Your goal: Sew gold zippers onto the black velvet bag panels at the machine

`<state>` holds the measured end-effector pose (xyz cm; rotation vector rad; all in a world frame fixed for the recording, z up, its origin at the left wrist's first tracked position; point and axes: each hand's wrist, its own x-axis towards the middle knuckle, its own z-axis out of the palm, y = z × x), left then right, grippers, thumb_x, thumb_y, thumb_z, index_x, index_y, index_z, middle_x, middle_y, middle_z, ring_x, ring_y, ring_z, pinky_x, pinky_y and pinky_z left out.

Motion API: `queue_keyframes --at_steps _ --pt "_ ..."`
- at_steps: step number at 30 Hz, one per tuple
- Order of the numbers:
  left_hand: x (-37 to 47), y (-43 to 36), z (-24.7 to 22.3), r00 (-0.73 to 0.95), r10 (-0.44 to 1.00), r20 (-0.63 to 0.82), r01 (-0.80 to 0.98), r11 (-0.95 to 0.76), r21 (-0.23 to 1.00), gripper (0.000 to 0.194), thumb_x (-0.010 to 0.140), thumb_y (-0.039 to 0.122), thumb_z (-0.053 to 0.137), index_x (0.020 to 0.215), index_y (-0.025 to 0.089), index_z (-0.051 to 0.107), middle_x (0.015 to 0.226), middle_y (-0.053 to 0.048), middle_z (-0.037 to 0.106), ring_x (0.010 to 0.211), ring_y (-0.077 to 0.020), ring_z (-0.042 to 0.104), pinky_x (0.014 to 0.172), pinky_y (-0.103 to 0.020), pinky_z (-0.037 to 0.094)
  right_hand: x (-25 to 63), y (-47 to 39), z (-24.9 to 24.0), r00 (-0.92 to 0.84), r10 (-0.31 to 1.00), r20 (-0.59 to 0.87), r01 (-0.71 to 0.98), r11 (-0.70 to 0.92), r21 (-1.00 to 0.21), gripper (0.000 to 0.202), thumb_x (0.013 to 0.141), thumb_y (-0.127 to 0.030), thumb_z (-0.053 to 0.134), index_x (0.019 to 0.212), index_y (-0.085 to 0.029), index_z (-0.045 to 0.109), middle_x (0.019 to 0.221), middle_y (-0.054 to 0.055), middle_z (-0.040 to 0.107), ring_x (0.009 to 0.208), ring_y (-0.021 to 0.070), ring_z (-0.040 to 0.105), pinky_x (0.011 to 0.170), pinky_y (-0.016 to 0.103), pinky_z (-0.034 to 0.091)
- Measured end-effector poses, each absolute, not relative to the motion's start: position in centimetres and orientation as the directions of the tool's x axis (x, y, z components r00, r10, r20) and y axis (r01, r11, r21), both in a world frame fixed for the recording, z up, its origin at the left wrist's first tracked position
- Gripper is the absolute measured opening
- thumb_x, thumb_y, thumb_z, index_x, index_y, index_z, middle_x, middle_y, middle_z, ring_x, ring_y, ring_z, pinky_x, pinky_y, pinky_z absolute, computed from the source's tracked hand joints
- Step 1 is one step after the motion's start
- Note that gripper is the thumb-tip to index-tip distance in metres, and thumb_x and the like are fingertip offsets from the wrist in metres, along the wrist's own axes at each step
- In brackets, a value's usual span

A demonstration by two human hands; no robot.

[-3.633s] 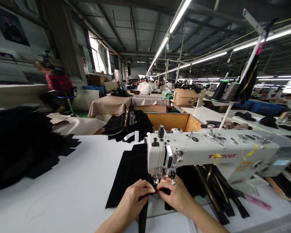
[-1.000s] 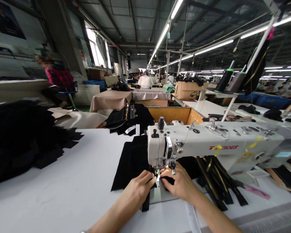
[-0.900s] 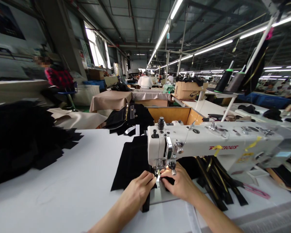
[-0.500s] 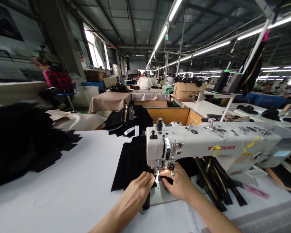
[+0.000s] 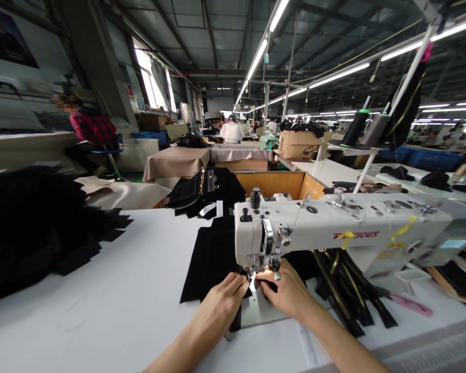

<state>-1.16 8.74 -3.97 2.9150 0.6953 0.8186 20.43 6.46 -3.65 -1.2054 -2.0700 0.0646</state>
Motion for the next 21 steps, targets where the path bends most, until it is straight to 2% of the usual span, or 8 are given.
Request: queue_keyframes --at_steps 4,12,21 --pt "-1.08 8.83 -4.09 0.76 0.433 0.486 0.422 -0.896 0.138 0.029 0.1 0.006 0.03 0.113 0.016 0.055 0.1 -0.008 0.059 0.092 -0.0214 0.058 0.079 -0.032 0.058 20.48 6.58 -3.67 -0.288 0.772 0.566 0.741 0.554 -0.379 0.026 0.076 -0.004 0.068 0.091 -0.025 0.073 0.086 0.002 0.073 0.085 0.022 0.062 0.08 0.034 0.049" --pt "-0.96 9.17 -4.17 0.76 0.428 0.489 0.423 -0.897 0.127 0.029 0.098 0.003 0.031 0.11 0.016 0.055 0.101 -0.009 0.059 0.092 -0.0219 0.058 0.079 -0.033 0.058 20.48 6.48 -3.68 -0.272 0.772 0.575 0.742 0.549 -0.386 0.023 0.078 -0.005 0.066 0.09 -0.024 0.073 0.086 0.003 0.072 0.087 0.0229 0.063 0.078 0.033 0.05" --pt "-1.13 8.66 -3.8 0.747 0.448 0.492 0.448 -0.885 0.126 0.027 0.099 0.007 0.034 0.105 0.016 0.059 0.093 -0.008 0.062 0.084 -0.0209 0.062 0.071 -0.032 0.057 21.05 6.27 -2.84 -0.179 0.768 0.615 0.734 0.521 -0.436 0.024 0.088 -0.007 0.046 0.081 -0.019 0.066 0.084 0.005 0.066 0.085 0.0205 0.061 0.077 0.031 0.051"
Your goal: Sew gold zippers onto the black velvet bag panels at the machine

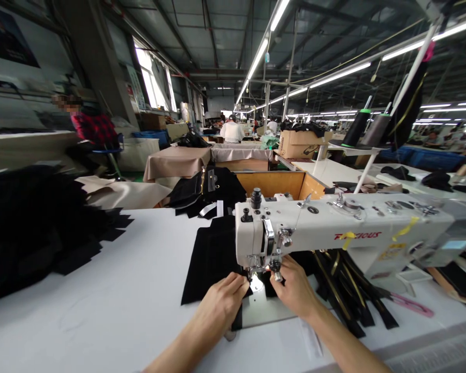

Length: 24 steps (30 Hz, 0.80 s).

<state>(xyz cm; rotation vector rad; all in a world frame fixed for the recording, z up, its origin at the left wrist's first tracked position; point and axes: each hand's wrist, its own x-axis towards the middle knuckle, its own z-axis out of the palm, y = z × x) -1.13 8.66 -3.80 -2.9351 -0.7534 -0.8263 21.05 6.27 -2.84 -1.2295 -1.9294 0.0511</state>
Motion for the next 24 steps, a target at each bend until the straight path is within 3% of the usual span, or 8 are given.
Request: queue_keyframes --at_steps 2,5,9,14,17,24 --pt "-1.1 8.7 -3.7 0.73 0.462 0.505 0.466 -0.876 0.127 0.027 0.099 0.007 0.033 0.103 0.015 0.059 0.096 -0.009 0.063 0.087 -0.0219 0.063 0.073 -0.034 0.057 21.1 6.2 -2.9 -0.189 0.772 0.606 0.733 0.522 -0.436 0.024 0.088 -0.008 0.046 0.083 -0.019 0.066 0.086 0.005 0.067 0.085 0.0193 0.062 0.076 0.029 0.051" --pt "-1.2 8.7 -3.5 0.683 0.512 0.522 0.531 -0.838 0.127 0.019 0.099 0.018 0.044 0.109 0.013 0.06 0.109 -0.013 0.064 0.107 -0.0275 0.061 0.09 -0.042 0.056 20.9 6.0 -3.1 -0.216 0.791 0.573 0.748 0.511 -0.423 0.022 0.087 -0.008 0.049 0.085 -0.02 0.067 0.085 0.004 0.067 0.084 0.0181 0.063 0.077 0.027 0.051" --pt "-1.4 9.0 -3.9 0.671 0.599 0.436 0.64 -0.766 0.067 0.044 0.095 0.035 0.056 0.132 0.012 0.053 0.133 -0.015 0.059 0.129 -0.0322 0.051 0.106 -0.05 0.046 20.4 6.0 -3.2 -0.232 0.824 0.517 0.795 0.467 -0.387 0.02 0.086 -0.009 0.051 0.085 -0.02 0.067 0.083 0.004 0.067 0.084 0.0203 0.064 0.081 0.029 0.051" --pt "-1.1 8.5 -5.0 0.479 0.783 0.396 0.876 -0.454 -0.162 0.051 0.095 0.037 0.051 0.131 0.001 0.059 0.138 -0.026 0.053 0.127 -0.0426 0.052 0.099 -0.054 0.05 20.1 5.8 -3.1 -0.261 0.856 0.447 0.839 0.43 -0.333 0.014 0.091 -0.019 0.052 0.091 -0.018 0.066 0.091 0.009 0.067 0.092 0.0266 0.063 0.084 0.038 0.05" --pt "-1.3 7.0 -5.1 0.379 0.854 0.356 0.913 -0.282 -0.296 0.055 0.094 0.038 0.052 0.128 -0.004 0.061 0.133 -0.031 0.055 0.122 -0.0448 0.055 0.095 -0.052 0.052 20.3 5.8 -3.2 -0.265 0.864 0.429 0.851 0.419 -0.317 0.018 0.093 -0.022 0.048 0.093 -0.016 0.065 0.095 0.013 0.066 0.092 0.0292 0.063 0.081 0.04 0.051" --pt "-3.2 2.6 -4.9 0.358 0.873 0.332 0.902 -0.231 -0.364 0.054 0.094 0.035 0.045 0.126 -0.005 0.062 0.132 -0.032 0.055 0.126 -0.0429 0.052 0.095 -0.05 0.053 20.5 5.4 -3.5 -0.305 0.849 0.431 0.852 0.446 -0.274 0.024 0.098 -0.023 0.04 0.091 -0.021 0.063 0.099 0.011 0.068 0.091 0.0277 0.065 0.075 0.038 0.052"
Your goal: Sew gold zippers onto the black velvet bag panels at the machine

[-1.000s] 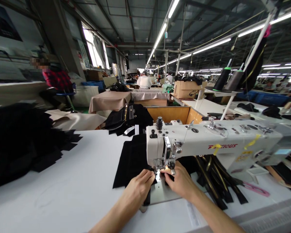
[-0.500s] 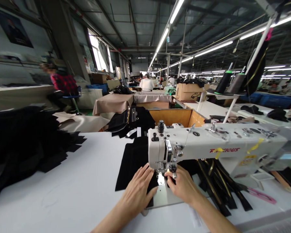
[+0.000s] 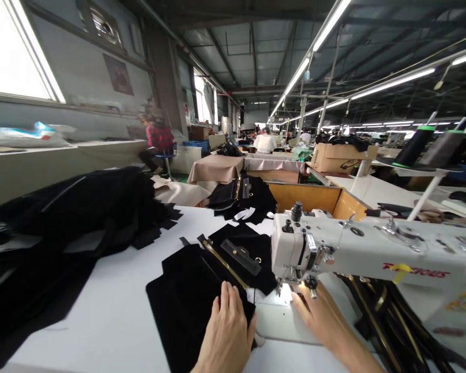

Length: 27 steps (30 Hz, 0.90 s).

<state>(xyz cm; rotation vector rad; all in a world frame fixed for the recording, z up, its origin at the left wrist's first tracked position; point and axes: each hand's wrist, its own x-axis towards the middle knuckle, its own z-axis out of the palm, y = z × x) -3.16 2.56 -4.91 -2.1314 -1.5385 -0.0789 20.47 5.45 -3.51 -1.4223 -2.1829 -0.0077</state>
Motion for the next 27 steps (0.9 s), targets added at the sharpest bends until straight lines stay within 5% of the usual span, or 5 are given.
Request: queue_keyframes --at_steps 7,12,14,19,27 --pt "-4.6 0.2 -5.4 0.403 0.843 0.357 0.901 -0.297 -0.317 0.048 0.087 0.035 0.051 0.116 0.001 0.07 0.119 -0.032 0.063 0.112 -0.0487 0.06 0.078 -0.053 0.059 21.1 5.7 -4.3 -0.314 0.831 0.459 0.828 0.476 -0.297 0.025 0.098 -0.028 0.04 0.098 -0.024 0.065 0.107 0.009 0.069 0.097 0.0279 0.066 0.077 0.038 0.056" --pt "-5.4 0.2 -4.4 0.427 0.835 0.347 0.9 -0.355 -0.255 0.041 0.075 0.013 0.056 0.111 0.0 0.068 0.109 -0.03 0.065 0.1 -0.0462 0.063 0.075 -0.055 0.058 21.2 5.8 -4.4 -0.315 0.821 0.475 0.824 0.486 -0.293 0.028 0.098 -0.028 0.04 0.101 -0.025 0.068 0.101 0.008 0.07 0.094 0.0277 0.067 0.078 0.038 0.057" --pt "-5.8 0.8 -3.5 0.402 0.85 0.341 0.914 -0.392 -0.102 0.041 0.074 0.005 0.052 0.112 0.006 0.068 0.105 -0.022 0.066 0.095 -0.04 0.064 0.077 -0.054 0.058 21.2 5.8 -4.5 -0.32 0.818 0.478 0.824 0.49 -0.286 0.029 0.098 -0.029 0.04 0.103 -0.024 0.068 0.101 0.008 0.07 0.095 0.0278 0.067 0.079 0.038 0.057" --pt "-8.0 3.7 -1.4 0.207 0.946 0.248 0.675 -0.322 0.664 0.024 0.088 0.014 0.048 0.092 0.021 0.071 0.1 -0.007 0.07 0.096 -0.0265 0.065 0.089 -0.038 0.052 21.3 5.8 -4.6 -0.32 0.83 0.456 0.826 0.48 -0.295 0.03 0.099 -0.031 0.04 0.107 -0.024 0.068 0.102 0.008 0.07 0.096 0.0274 0.067 0.083 0.04 0.056" --pt "-10.2 6.0 -1.2 0.16 0.98 0.117 0.497 -0.183 0.848 0.04 0.089 0.046 0.047 0.08 0.014 0.069 0.084 -0.007 0.072 0.088 -0.028 0.067 0.08 -0.029 0.051 21.4 5.7 -4.5 -0.294 0.83 0.473 0.816 0.476 -0.327 0.027 0.097 -0.029 0.043 0.103 -0.024 0.069 0.102 0.008 0.07 0.096 0.0265 0.067 0.081 0.038 0.056"
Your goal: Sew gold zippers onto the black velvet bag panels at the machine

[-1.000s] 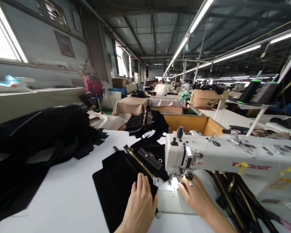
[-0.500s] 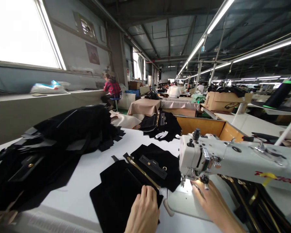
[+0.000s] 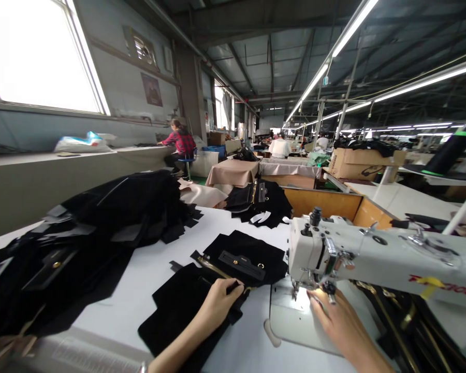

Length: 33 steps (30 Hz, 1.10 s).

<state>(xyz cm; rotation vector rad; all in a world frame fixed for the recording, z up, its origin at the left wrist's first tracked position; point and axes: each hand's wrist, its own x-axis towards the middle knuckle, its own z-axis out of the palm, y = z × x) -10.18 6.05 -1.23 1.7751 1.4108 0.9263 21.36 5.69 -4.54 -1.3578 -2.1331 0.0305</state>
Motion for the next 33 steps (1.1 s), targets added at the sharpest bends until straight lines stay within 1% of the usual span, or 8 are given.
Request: queue_keyframes --at_steps 10,14,17,22,25,28,31,33 --pt "-10.0 6.0 -1.5 0.127 0.989 0.072 0.5 -0.127 0.857 0.049 0.088 0.058 0.044 0.078 0.014 0.066 0.081 -0.007 0.069 0.083 -0.0272 0.063 0.073 -0.029 0.047 21.3 5.7 -4.5 -0.289 0.836 0.466 0.813 0.472 -0.342 0.028 0.097 -0.028 0.042 0.102 -0.024 0.07 0.102 0.009 0.07 0.096 0.0274 0.066 0.083 0.039 0.055" --pt "-10.0 6.0 -1.7 0.131 0.989 0.075 0.535 -0.134 0.834 0.048 0.088 0.056 0.042 0.075 0.015 0.062 0.079 -0.006 0.068 0.08 -0.0263 0.064 0.072 -0.028 0.047 21.3 5.7 -4.5 -0.289 0.839 0.462 0.81 0.471 -0.349 0.029 0.097 -0.028 0.041 0.101 -0.024 0.07 0.102 0.009 0.07 0.096 0.0272 0.066 0.081 0.038 0.055" --pt "-10.0 6.3 -1.7 0.121 0.989 0.085 0.585 -0.14 0.799 0.043 0.089 0.051 0.04 0.074 0.016 0.061 0.079 -0.006 0.068 0.081 -0.026 0.065 0.072 -0.028 0.048 21.3 5.8 -4.6 -0.291 0.84 0.458 0.811 0.471 -0.348 0.029 0.097 -0.028 0.041 0.099 -0.024 0.07 0.102 0.009 0.07 0.095 0.0275 0.066 0.081 0.038 0.055" --pt "-10.2 6.0 -0.8 0.051 0.989 0.14 0.725 -0.133 0.676 0.038 0.091 0.04 0.036 0.081 0.017 0.064 0.086 -0.009 0.068 0.084 -0.0274 0.066 0.075 -0.033 0.047 21.4 5.9 -4.6 -0.282 0.826 0.488 0.804 0.481 -0.351 0.029 0.096 -0.029 0.042 0.097 -0.023 0.071 0.099 0.01 0.071 0.092 0.0278 0.068 0.078 0.038 0.057" --pt "-10.3 4.7 0.4 0.107 0.98 0.166 0.796 -0.185 0.577 0.038 0.093 0.041 0.039 0.08 0.02 0.068 0.088 -0.008 0.067 0.088 -0.0265 0.064 0.079 -0.033 0.047 21.4 6.1 -5.0 -0.252 0.828 0.5 0.809 0.464 -0.361 0.032 0.096 -0.032 0.041 0.098 -0.023 0.072 0.098 0.01 0.072 0.093 0.0285 0.069 0.08 0.039 0.057" --pt "-11.3 4.3 1.9 0.146 0.98 0.138 0.854 -0.196 0.482 0.042 0.1 0.042 0.037 0.081 0.024 0.07 0.089 -0.003 0.068 0.089 -0.0223 0.065 0.081 -0.03 0.047 21.6 6.3 -6.0 -0.255 0.836 0.485 0.815 0.456 -0.359 0.035 0.098 -0.034 0.04 0.1 -0.023 0.072 0.101 0.01 0.072 0.097 0.0292 0.068 0.084 0.04 0.057" --pt "-14.2 6.3 3.4 0.031 0.989 0.141 0.919 -0.084 0.386 0.029 0.101 0.03 0.042 0.099 0.023 0.069 0.108 -0.005 0.068 0.109 -0.0235 0.06 0.096 -0.033 0.043 21.8 6.6 -6.8 -0.272 0.82 0.505 0.812 0.477 -0.337 0.036 0.099 -0.037 0.038 0.1 -0.024 0.073 0.103 0.009 0.073 0.097 0.0294 0.068 0.086 0.041 0.056" --pt "-16.9 8.5 4.1 -0.102 0.985 0.137 0.944 0.052 0.327 0.021 0.099 0.024 0.048 0.108 0.018 0.066 0.115 -0.01 0.065 0.117 -0.027 0.056 0.1 -0.04 0.042 21.8 6.8 -7.0 -0.283 0.799 0.531 0.805 0.499 -0.321 0.038 0.099 -0.038 0.037 0.097 -0.025 0.072 0.101 0.009 0.073 0.096 0.029 0.069 0.085 0.041 0.057"
